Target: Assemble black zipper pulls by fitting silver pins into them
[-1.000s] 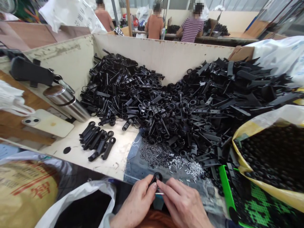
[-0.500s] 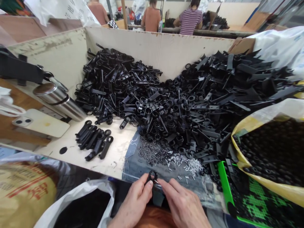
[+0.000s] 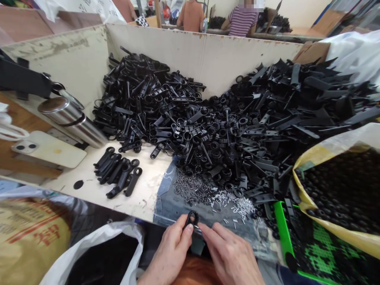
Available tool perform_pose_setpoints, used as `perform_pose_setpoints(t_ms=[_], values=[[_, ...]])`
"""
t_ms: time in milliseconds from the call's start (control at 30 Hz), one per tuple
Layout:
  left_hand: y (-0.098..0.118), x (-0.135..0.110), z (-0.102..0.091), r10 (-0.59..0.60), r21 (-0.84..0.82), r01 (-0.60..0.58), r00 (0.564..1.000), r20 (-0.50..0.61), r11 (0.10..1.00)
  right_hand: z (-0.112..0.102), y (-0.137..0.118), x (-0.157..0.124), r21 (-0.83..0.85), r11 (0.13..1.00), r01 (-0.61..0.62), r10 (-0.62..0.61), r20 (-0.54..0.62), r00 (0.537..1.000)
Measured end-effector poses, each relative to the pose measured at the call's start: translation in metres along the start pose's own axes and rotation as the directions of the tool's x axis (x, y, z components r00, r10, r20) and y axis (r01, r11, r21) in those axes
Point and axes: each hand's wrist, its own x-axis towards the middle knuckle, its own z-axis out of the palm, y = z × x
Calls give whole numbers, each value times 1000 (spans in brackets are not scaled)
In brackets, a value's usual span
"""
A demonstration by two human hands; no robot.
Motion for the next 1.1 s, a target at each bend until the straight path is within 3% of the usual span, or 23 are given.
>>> perform_pose_setpoints(t_ms=[267, 567, 733, 967, 1100], values=[[0, -1, 4, -10, 20, 11, 1000, -29, 1000, 3, 0, 0, -15, 1000, 17, -16, 24, 1000], [2, -1, 11, 0, 23, 0, 1000, -13, 1000, 5, -7, 2, -163, 983, 86, -87, 4, 996], [14, 0, 12, 86, 48, -86, 996, 10, 995, 7, -11, 2, -206, 974, 91, -88, 26, 996], [13, 5, 13, 136, 37, -134, 990, -46, 990, 13, -20, 7, -200, 980, -22, 42, 95, 995], [16, 10, 7, 107, -47, -112, 989, -102, 993, 6, -7, -8, 9, 992, -129, 127, 123, 984]])
